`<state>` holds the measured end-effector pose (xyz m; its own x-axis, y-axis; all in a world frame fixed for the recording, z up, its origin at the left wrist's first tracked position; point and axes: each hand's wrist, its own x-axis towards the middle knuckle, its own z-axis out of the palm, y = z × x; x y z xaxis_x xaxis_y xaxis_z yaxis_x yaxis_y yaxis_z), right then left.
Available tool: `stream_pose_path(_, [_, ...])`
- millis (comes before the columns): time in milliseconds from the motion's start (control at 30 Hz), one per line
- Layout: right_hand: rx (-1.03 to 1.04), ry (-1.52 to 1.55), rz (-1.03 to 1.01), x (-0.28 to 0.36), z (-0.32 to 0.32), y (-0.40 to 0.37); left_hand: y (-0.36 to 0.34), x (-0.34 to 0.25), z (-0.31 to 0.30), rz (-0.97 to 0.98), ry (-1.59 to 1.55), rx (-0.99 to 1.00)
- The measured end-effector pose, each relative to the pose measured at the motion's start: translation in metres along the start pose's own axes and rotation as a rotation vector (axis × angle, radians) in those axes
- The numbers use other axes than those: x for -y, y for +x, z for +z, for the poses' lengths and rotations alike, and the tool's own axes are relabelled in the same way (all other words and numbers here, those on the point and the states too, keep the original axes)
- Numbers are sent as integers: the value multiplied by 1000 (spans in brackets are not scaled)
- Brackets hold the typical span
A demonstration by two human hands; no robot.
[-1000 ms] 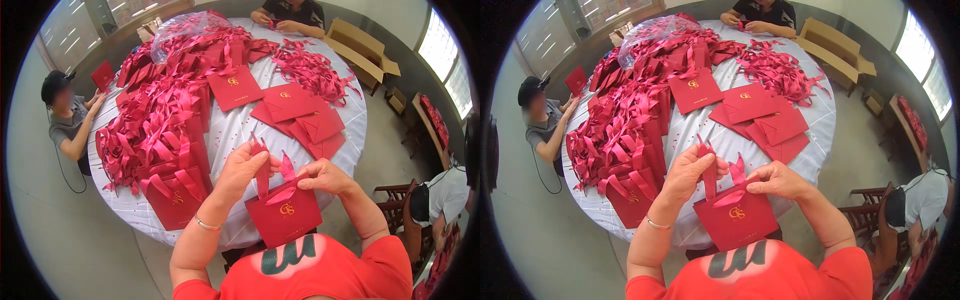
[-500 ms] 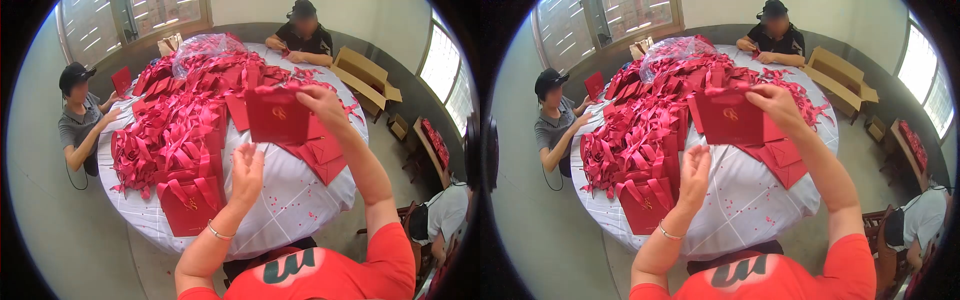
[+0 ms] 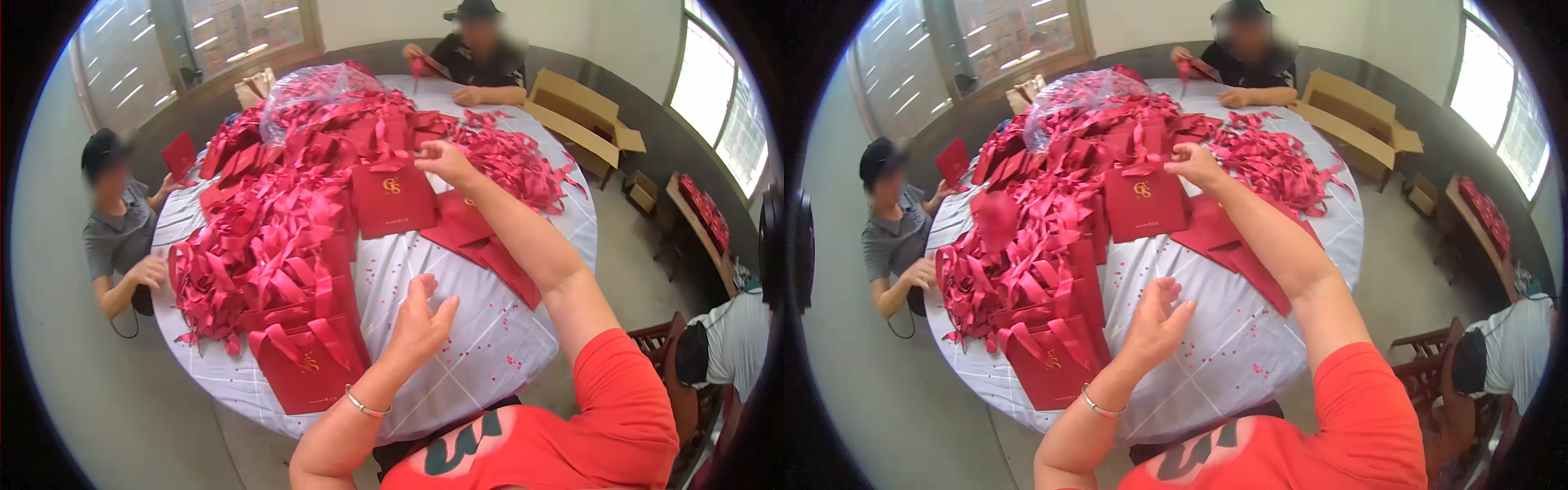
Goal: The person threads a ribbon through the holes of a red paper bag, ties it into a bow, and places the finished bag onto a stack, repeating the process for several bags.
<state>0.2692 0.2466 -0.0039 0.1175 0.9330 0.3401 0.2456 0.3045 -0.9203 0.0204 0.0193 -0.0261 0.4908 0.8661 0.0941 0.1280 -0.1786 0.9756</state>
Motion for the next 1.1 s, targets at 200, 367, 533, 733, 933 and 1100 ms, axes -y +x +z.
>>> stream_pose_path(200, [317, -740, 7, 2, -71, -27, -3, -10, -3, -42, 35, 38])
stream_pose_path(367, [370, -907, 9, 0, -83, -61, -7, -24, -5, -57, 142, 90])
stream_pose_path(533, [294, -748, 29, 20, -61, -60, -7, -24, -3, -56, 175, 94])
stream_pose_path(733, [467, -1190, -37, 48, 20, -82, -6, -14, -3, 23, 282, 77])
stream_pose_path(933, [174, -998, -62, 24, 45, -57, -8, -16, -4, 16, 322, 116])
stream_pose_path(1100, [185, -1029, -46, 19, 47, -60, -8, -21, -6, 5, 309, 126])
